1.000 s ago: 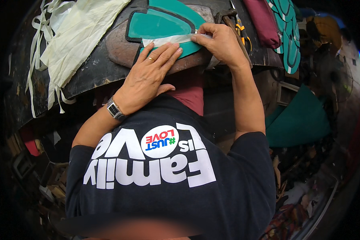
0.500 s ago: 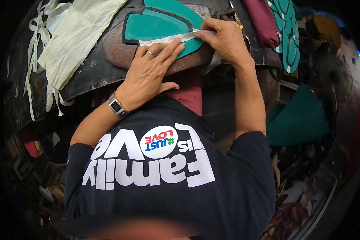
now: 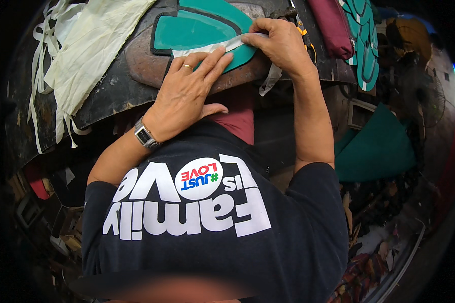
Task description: The person cuts a white woven fabric into narrow strips using yellow-handled scissors, then places the strips onto green fabric pieces on a workbench. The person trims the white strips to fit the green pieces and continues assembling the components.
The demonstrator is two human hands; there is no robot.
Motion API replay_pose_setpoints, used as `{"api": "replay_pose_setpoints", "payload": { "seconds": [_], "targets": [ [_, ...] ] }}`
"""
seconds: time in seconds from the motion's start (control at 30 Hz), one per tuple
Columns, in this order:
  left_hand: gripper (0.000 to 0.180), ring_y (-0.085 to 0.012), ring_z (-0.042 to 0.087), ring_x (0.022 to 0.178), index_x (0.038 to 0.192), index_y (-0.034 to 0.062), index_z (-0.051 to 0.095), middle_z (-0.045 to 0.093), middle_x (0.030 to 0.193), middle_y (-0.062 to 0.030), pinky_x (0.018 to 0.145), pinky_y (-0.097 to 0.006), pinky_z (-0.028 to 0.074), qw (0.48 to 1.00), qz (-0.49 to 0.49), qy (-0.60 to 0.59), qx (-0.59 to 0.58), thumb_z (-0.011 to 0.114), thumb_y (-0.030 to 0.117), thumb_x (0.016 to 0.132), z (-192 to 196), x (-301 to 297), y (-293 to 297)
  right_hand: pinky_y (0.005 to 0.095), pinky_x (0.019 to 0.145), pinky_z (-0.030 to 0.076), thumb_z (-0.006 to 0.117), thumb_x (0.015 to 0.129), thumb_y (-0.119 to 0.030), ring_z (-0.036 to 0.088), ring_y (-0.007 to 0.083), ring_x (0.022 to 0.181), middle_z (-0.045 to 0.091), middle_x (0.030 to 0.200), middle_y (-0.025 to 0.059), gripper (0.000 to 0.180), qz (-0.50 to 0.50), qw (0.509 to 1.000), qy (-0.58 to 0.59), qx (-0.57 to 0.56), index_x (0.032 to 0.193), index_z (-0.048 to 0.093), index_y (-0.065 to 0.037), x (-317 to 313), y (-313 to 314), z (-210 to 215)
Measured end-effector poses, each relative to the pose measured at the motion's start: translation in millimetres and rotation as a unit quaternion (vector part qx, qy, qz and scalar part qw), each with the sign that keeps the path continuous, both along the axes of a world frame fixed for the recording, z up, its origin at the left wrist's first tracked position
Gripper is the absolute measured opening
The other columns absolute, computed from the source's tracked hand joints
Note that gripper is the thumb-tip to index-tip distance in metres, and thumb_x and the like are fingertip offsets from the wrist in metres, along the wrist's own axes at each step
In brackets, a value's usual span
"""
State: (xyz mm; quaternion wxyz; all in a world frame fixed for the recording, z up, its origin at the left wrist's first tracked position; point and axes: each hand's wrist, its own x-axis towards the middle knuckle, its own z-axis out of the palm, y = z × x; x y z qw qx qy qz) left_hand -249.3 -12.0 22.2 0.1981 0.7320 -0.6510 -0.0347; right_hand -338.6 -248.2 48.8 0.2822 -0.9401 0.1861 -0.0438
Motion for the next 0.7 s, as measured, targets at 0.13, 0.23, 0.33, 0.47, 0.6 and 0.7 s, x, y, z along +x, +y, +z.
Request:
{"api": "replay_pose_setpoints", "payload": {
  "seconds": [0.13,0.23,0.33,0.47,0.6,0.7],
  "targets": [
    [0.097,-0.0232,0.046,0.114,0.143,0.0014,0.044,0.050,0.130,-0.0082,0.094,-0.035,0.038,0.998,0.018,-0.004,-0.059,0.075,0.057,0.069,-1.6,1.5,-14.6,0.0246,0.063,0.047,0.076,0.084,-0.020,0.055,0.0056,0.067,0.065,0.071,0.0031,0.022,-0.013,1.000,-0.003,0.010,0.089,0.070,0.000,0.3,0.9,-1.1],
    [0.096,-0.0231,0.047,0.110,0.141,0.0009,0.045,0.051,0.124,-0.0080,0.091,-0.034,0.038,0.997,0.033,-0.034,-0.065,0.074,0.059,0.070,-3.2,-0.2,-22.3,0.0336,0.059,0.049,0.077,0.080,-0.032,0.062,0.0217,0.059,0.064,0.065,0.0121,0.029,0.000,0.999,-0.036,0.009,0.086,0.072,-0.004,1.7,1.6,-0.1],
    [0.094,-0.0269,0.048,0.113,0.144,0.0030,0.044,0.050,0.126,-0.0108,0.093,-0.037,0.040,0.998,0.040,-0.022,-0.038,0.073,0.058,0.073,-4.6,-2.1,-24.3,0.0254,0.057,0.044,0.078,0.082,-0.025,0.054,0.0065,0.062,0.063,0.065,0.0031,0.025,-0.020,1.000,0.010,-0.016,0.084,0.070,-0.002,2.6,3.2,1.2],
    [0.087,-0.0284,0.051,0.106,0.139,0.0028,0.048,0.052,0.118,-0.0115,0.088,-0.038,0.043,0.997,0.047,0.013,-0.057,0.076,0.052,0.073,-4.9,0.4,-28.2,0.0308,0.058,0.046,0.078,0.079,-0.037,0.058,0.0157,0.062,0.062,0.063,0.0078,0.034,-0.037,0.997,0.022,-0.057,0.081,0.071,-0.004,8.2,7.7,1.9],
    [0.076,-0.0298,0.056,0.100,0.132,0.0020,0.052,0.053,0.110,-0.0128,0.084,-0.039,0.048,0.995,0.052,0.047,-0.075,0.078,0.045,0.074,-4.2,8.0,-40.0,0.0433,0.069,0.052,0.071,0.079,-0.051,0.069,0.0337,0.073,0.068,0.071,0.0146,0.044,-0.068,0.986,0.100,-0.114,0.084,0.073,-0.008,16.8,9.9,8.6],
    [0.069,-0.0296,0.057,0.098,0.129,0.0014,0.055,0.053,0.106,-0.0131,0.082,-0.038,0.050,0.994,0.047,0.031,-0.094,0.077,0.041,0.077,-5.4,10.6,-44.5,0.0459,0.077,0.053,0.068,0.082,-0.052,0.069,0.0373,0.081,0.071,0.077,0.0147,0.044,-0.066,0.982,0.112,-0.136,0.087,0.073,-0.009,20.3,12.7,11.5]
  ]
}}
